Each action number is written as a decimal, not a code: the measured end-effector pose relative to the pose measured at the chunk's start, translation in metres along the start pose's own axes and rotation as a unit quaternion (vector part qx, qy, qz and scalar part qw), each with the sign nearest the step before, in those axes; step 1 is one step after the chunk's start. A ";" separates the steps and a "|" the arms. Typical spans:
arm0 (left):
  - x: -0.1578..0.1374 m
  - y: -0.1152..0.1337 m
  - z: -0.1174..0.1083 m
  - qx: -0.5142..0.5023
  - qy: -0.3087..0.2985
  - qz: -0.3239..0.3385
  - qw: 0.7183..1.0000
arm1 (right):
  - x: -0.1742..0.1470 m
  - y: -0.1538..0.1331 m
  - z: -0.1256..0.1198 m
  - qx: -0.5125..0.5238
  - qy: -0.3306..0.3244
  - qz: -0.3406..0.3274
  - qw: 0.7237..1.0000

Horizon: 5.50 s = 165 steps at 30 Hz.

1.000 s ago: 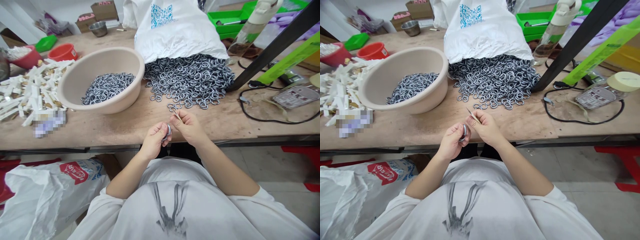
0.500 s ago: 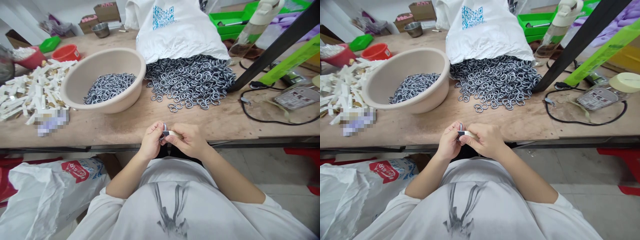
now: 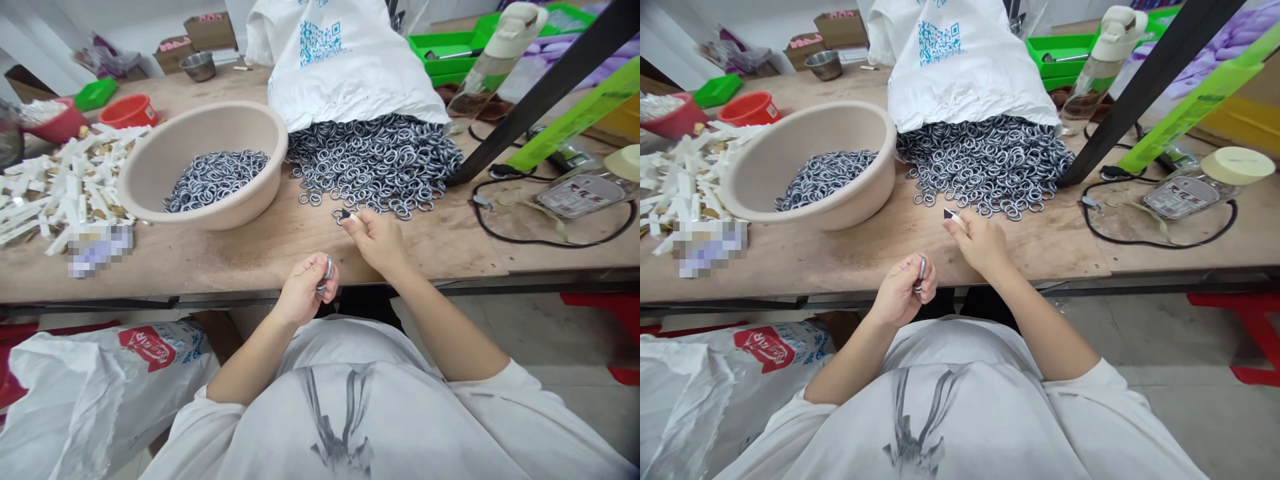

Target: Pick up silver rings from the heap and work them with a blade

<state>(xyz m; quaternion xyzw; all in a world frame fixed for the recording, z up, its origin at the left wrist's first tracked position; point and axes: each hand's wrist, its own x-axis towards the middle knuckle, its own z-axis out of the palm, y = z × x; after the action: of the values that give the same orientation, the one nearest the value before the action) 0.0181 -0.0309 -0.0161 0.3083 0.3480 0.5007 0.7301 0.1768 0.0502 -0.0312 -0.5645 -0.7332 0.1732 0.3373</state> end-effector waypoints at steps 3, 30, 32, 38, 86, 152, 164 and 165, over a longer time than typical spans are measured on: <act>0.004 0.003 -0.008 0.003 0.055 0.016 0.998 | 0.019 0.003 0.004 -0.131 -0.075 0.011 0.988; 0.011 -0.002 0.005 0.037 0.118 0.077 0.989 | -0.038 -0.028 -0.001 0.249 -0.050 -0.093 0.963; 0.009 0.001 0.007 0.023 0.118 0.067 0.990 | -0.038 -0.030 -0.011 0.179 -0.066 -0.154 0.969; 0.008 0.002 0.010 -0.020 0.110 0.029 0.993 | -0.041 -0.037 -0.016 0.080 -0.069 -0.191 0.976; 0.012 0.000 0.007 0.004 0.116 0.025 0.993 | -0.042 -0.031 -0.008 0.121 -0.046 -0.134 0.982; 0.007 -0.002 0.002 -0.033 0.062 0.011 0.997 | -0.042 -0.040 -0.022 0.064 -0.101 -0.152 0.981; -0.004 0.004 0.000 -0.008 -0.022 -0.006 1.000 | 0.007 0.017 -0.017 -0.104 -0.042 0.073 0.991; -0.003 0.006 -0.002 -0.010 0.002 -0.002 1.000 | 0.014 0.021 -0.019 -0.149 -0.043 0.089 0.984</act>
<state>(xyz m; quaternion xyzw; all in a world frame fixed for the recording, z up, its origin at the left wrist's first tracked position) 0.0130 -0.0320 -0.0117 0.2995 0.3454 0.5033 0.7333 0.2028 0.0677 -0.0271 -0.6636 -0.7114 0.1157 0.2004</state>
